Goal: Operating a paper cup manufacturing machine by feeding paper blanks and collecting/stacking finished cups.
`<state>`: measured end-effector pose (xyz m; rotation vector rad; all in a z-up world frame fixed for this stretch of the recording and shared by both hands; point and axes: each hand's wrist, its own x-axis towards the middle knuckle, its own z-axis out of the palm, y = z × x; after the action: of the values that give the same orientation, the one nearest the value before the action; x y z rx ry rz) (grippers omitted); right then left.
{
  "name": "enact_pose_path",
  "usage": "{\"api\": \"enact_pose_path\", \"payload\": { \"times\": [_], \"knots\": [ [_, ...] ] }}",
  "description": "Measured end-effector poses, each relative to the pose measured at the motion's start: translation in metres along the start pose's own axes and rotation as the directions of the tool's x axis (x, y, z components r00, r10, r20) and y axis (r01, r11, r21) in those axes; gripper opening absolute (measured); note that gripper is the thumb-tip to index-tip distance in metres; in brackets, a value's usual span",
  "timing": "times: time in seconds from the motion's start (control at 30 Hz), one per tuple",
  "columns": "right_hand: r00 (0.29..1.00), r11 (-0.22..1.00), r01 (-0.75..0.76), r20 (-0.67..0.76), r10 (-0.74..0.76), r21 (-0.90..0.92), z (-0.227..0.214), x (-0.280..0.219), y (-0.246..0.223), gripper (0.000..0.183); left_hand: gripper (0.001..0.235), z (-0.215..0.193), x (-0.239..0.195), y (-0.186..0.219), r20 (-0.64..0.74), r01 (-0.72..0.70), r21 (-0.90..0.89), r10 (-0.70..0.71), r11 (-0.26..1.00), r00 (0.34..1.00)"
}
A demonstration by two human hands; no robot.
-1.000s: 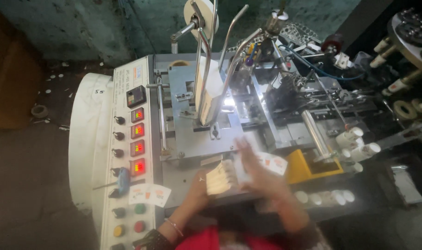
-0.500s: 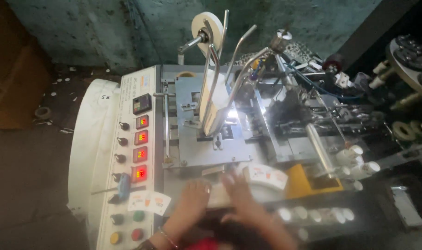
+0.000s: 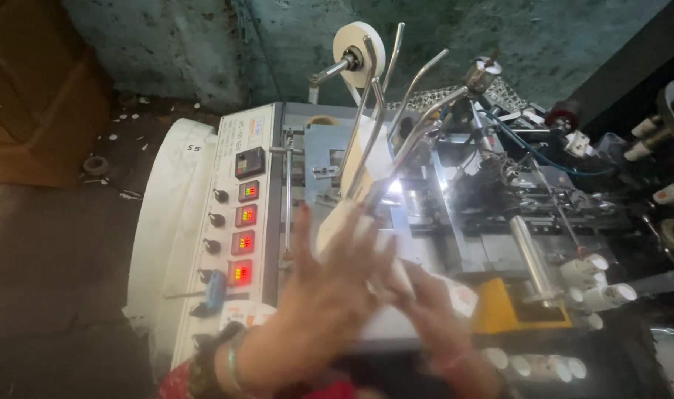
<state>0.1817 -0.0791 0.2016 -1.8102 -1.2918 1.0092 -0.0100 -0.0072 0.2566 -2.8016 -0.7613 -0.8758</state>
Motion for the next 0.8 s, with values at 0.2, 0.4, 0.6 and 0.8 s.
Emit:
{"api": "enact_pose_path", "payload": {
  "times": [0.2, 0.4, 0.6, 0.8],
  "knots": [
    [0.997, 0.854, -0.067, 0.008, 0.074, 0.516, 0.112, 0.081, 0.156, 0.033, 0.082, 0.203, -0.034, -0.074, 0.123, 0.206, -0.241, -0.181, 0.948, 0.976],
    [0.993, 0.971, -0.116, 0.016, 0.115, 0.209, 0.103, 0.087, 0.174, 0.025, 0.079, 0.201, -0.041, -0.073, 0.136, 0.266, -0.296, -0.235, 0.917, 0.962],
    [0.985, 0.992, 0.104, -0.147, -0.091, 0.078, 0.077, 0.092, 0.166, 0.036, 0.014, 0.215, -0.074, -0.092, -0.179, 0.030, 0.085, -0.014, 0.996, 0.984],
    [0.520, 0.566, 0.513, -0.292, -0.803, -0.645, -0.052, 0.059, 0.027, 0.050, 0.065, 0.131, -0.088, -0.100, 0.018, 0.324, -0.737, -0.461, 0.594, 0.887]
  ]
}}
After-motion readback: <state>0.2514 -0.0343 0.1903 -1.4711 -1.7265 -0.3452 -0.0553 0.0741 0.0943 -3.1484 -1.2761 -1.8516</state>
